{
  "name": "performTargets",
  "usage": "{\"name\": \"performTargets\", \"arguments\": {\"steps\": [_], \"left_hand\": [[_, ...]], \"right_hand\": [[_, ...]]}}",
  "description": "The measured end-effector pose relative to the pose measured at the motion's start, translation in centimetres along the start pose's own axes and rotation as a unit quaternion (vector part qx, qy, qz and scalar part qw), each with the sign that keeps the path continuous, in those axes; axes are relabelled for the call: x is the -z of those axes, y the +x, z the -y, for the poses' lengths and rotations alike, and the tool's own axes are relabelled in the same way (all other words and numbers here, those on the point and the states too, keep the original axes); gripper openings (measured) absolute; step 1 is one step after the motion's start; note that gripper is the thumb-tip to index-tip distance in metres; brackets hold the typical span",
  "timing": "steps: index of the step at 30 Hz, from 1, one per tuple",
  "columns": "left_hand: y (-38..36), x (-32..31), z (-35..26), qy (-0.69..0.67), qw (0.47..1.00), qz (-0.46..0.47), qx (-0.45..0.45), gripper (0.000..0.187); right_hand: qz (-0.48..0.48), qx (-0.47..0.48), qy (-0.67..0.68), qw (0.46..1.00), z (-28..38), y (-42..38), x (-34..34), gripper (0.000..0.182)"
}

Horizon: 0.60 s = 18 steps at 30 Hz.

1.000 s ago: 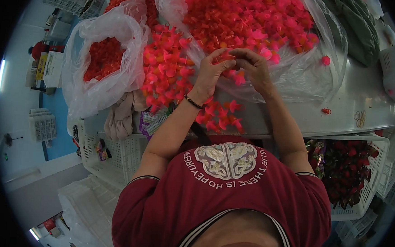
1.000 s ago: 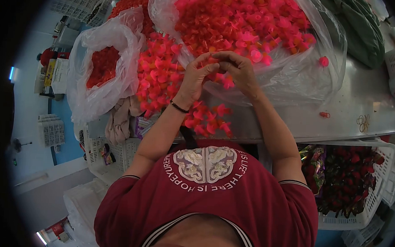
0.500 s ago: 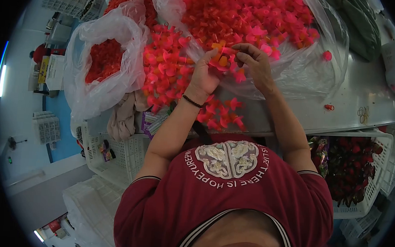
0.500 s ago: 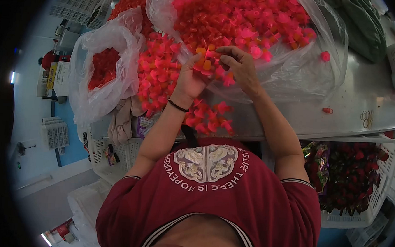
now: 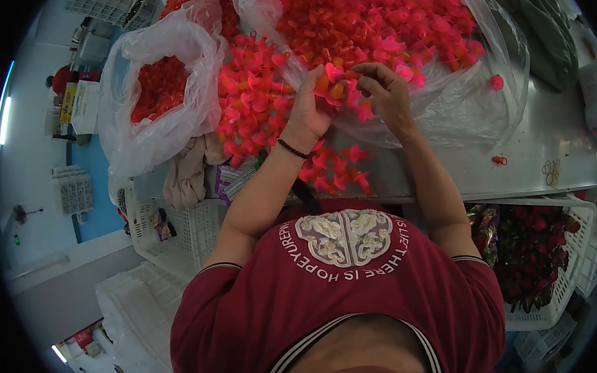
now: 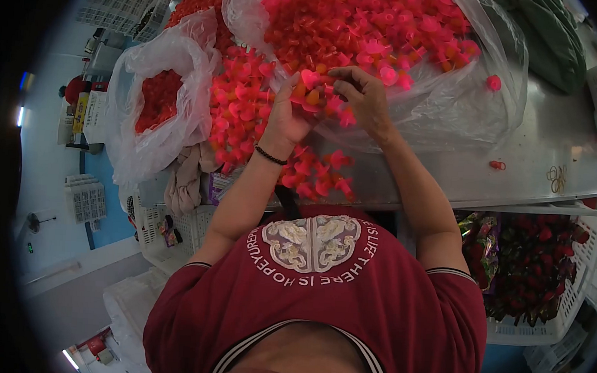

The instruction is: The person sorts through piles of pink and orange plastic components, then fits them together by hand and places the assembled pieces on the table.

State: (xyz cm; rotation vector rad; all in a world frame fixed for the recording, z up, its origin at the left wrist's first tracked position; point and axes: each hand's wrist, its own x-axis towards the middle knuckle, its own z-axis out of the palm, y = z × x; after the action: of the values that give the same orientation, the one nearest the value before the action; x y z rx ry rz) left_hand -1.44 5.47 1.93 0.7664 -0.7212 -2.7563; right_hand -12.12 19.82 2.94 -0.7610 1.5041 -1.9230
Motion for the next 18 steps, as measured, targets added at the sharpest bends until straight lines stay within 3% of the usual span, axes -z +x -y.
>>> {"name": "performTargets", "arguments": {"steps": [2, 7, 18], "left_hand": [[0.0, 0.2, 0.0, -0.017, 0.999, 0.043, 0.030, 0.035], [-2.0, -3.1, 0.2, 0.083, 0.996, -0.031, -0.028, 0.034], [-0.7, -0.2, 0.4, 0.192, 0.979, -0.020, -0.059, 0.026]], "right_hand": [[-0.014, -0.022, 0.002, 1.000, 0.0, 0.0, 0.1, 0.022], [-0.024, 0.000, -0.001, 1.000, -0.2, -0.1, -0.2, 0.021], [0.008, -0.017, -0.028, 0.999, -1.1, 0.1, 0.1, 0.020]]}}
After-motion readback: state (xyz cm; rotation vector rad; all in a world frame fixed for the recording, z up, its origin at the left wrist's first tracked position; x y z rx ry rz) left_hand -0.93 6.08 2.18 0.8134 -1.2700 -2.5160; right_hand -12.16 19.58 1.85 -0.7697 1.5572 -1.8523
